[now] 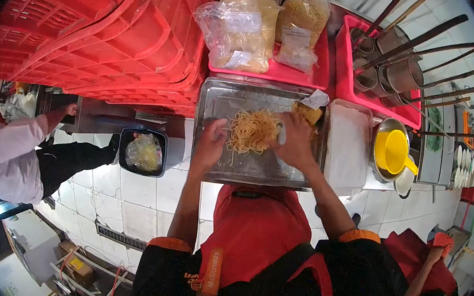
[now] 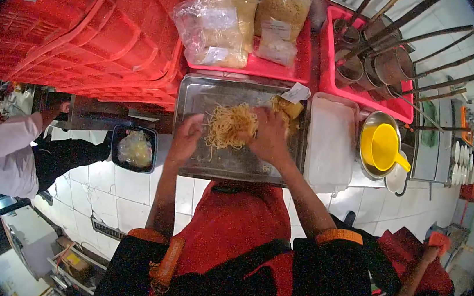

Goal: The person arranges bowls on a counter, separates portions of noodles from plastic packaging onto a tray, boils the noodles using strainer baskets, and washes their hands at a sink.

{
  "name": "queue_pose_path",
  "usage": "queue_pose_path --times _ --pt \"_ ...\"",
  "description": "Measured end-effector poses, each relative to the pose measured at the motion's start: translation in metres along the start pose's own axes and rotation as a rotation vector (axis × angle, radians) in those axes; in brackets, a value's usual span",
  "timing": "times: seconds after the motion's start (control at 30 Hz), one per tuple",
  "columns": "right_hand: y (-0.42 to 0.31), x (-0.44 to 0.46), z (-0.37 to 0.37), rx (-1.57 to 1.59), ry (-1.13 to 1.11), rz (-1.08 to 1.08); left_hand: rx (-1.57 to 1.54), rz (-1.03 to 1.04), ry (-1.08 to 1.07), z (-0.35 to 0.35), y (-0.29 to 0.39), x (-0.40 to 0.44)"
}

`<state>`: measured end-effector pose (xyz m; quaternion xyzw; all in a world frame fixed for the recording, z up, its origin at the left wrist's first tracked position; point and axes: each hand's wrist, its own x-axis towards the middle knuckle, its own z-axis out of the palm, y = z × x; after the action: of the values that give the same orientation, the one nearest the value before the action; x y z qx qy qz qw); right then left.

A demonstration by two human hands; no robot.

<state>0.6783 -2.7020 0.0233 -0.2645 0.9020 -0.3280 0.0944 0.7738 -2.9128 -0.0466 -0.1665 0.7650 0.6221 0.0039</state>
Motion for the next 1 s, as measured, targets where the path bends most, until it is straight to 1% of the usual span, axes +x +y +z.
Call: queue_pose_path --times 0.03,0.07,0.13,0.17,0.23,0.27,0.33,0.37,0.43,0.47,0.53,0.57,0.63,0.67,0.73,0.77,0.83,0.87,0.9,0.93,0.97,1.0 --pt "0.003 -0.002 0.010 -0.039 0.024 0.002 0.012 -0.070 0.058 0.008 -0.002 -0.001" --pt "0.009 -0.001 0.024 -0.037 0.023 0.005 0.014 -0.072 0.056 0.016 -0.003 -0.001" --pt "0.010 0.004 0.041 -0.376 -0.021 -0.169 -0.192 -0.146 0.015 0.029 0.011 0.000" --pt "0.008 0.001 0.036 -0.376 -0.022 -0.169 -0.193 -0.147 0.015 0.028 0.020 -0.004" --pt "-0.013 0.004 0.008 0.059 0.001 -0.212 -0.654 -0.295 -0.013 0.020 0.047 -0.009" --pt "-0.007 0.006 0.009 0.059 0.000 -0.212 -0.655 -0.296 -0.013 0.019 0.049 -0.008" --pt "0.009 0.006 0.017 -0.054 0.006 -0.173 -0.439 -0.222 -0.022 0.017 0.048 -0.009" --pt "0.013 0.003 0.022 -0.057 0.013 -0.171 -0.439 -0.218 -0.028 0.018 0.042 -0.007" --pt "0.015 -0.002 0.027 -0.138 -0.024 -0.170 -0.341 -0.238 0.002 0.023 0.032 -0.001" --pt "0.022 -0.002 0.034 -0.138 -0.024 -0.164 -0.341 -0.240 -0.003 0.028 0.026 -0.002" --pt "0.025 0.002 0.043 -0.102 -0.158 -0.139 -0.467 -0.308 0.000 0.034 0.037 -0.002" --pt "0.028 0.005 0.041 -0.104 -0.153 -0.146 -0.468 -0.299 0.003 0.028 0.043 0.001" --pt "0.012 -0.003 0.023 0.048 -0.186 -0.152 -0.495 -0.358 -0.069 0.016 0.063 -0.005" --pt "0.013 -0.009 0.024 0.052 -0.186 -0.144 -0.493 -0.364 -0.074 0.017 0.055 -0.005" --pt "0.019 -0.013 0.029 0.136 0.033 -0.149 -0.095 0.095 0.160 0.021 0.036 0.007" --pt "0.017 -0.013 0.037 0.136 0.038 -0.154 -0.093 0.101 0.161 0.027 0.032 0.012" --pt "0.013 -0.013 0.059 0.187 0.065 -0.227 -0.661 -0.069 0.062 0.051 0.032 0.017" --pt "0.018 -0.008 0.073 0.186 0.067 -0.230 -0.661 -0.065 0.062 0.061 0.025 0.019" --pt "0.027 0.001 0.089 0.204 0.054 -0.274 -0.684 -0.117 0.089 0.071 0.011 0.022" --pt "0.029 0.005 0.094 0.221 0.039 -0.315 -0.708 -0.174 0.115 0.075 0.013 0.022" --pt "0.035 0.003 0.095 0.220 0.042 -0.312 -0.583 -0.139 0.065 0.065 0.011 0.020" --pt "0.037 0.003 0.091 0.126 0.041 -0.334 -0.526 -0.117 0.055 0.059 0.015 0.019"
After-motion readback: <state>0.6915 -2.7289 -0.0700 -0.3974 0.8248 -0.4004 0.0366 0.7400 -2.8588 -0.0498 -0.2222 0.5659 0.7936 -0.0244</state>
